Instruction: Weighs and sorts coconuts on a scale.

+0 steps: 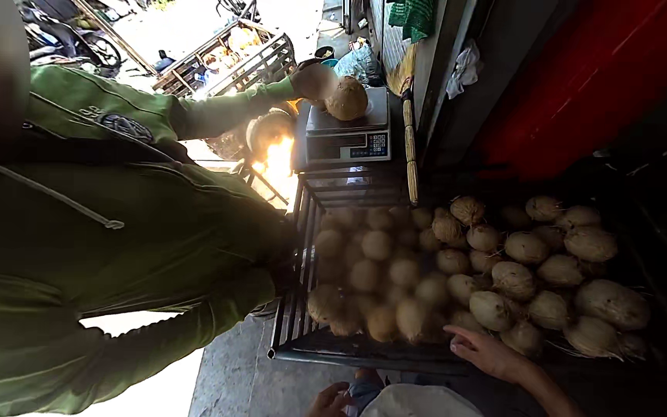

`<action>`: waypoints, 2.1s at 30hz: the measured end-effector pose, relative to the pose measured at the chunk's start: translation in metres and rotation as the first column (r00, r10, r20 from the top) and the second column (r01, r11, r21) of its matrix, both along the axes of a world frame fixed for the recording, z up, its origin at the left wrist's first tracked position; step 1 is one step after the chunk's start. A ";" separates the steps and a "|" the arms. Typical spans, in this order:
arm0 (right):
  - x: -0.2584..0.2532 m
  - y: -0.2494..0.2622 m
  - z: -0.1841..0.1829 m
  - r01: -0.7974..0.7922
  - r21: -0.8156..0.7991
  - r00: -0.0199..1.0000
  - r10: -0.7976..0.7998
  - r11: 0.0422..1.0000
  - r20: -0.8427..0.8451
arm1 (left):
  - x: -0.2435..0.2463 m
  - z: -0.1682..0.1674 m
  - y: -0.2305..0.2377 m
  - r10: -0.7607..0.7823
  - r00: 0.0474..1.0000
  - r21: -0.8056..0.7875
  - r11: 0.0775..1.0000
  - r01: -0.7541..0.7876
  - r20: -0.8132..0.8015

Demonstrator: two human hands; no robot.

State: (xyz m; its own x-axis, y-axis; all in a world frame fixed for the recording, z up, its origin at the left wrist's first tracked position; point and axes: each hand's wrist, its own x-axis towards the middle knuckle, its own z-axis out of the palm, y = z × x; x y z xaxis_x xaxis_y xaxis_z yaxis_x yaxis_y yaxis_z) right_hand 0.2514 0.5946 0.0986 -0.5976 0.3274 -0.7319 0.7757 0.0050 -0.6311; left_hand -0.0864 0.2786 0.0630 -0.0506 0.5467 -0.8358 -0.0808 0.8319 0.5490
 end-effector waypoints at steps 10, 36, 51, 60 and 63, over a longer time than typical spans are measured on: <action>-0.129 -0.071 0.036 0.767 -0.161 0.541 -0.761 0.621 -0.358 | -0.031 0.088 0.248 -0.095 0.953 0.714 0.642 0.278 -0.286; -0.339 0.381 -0.002 0.647 0.489 0.762 -0.465 0.586 -0.451 | -0.077 -0.053 0.073 -0.218 0.288 -0.064 0.884 0.463 -0.932; -0.348 0.437 -0.043 0.645 0.386 0.754 -0.470 0.659 -0.458 | -0.073 -0.056 0.082 -0.323 0.243 -0.208 0.891 0.403 -0.915; -0.356 0.441 -0.033 0.554 0.508 0.830 -0.488 0.660 -0.272 | -0.071 -0.061 0.080 -0.288 0.195 -0.197 0.902 0.385 -0.938; -0.355 0.440 -0.033 0.556 0.506 0.828 -0.490 0.660 -0.271 | -0.070 -0.066 0.079 -0.276 0.186 -0.192 0.907 0.375 -0.943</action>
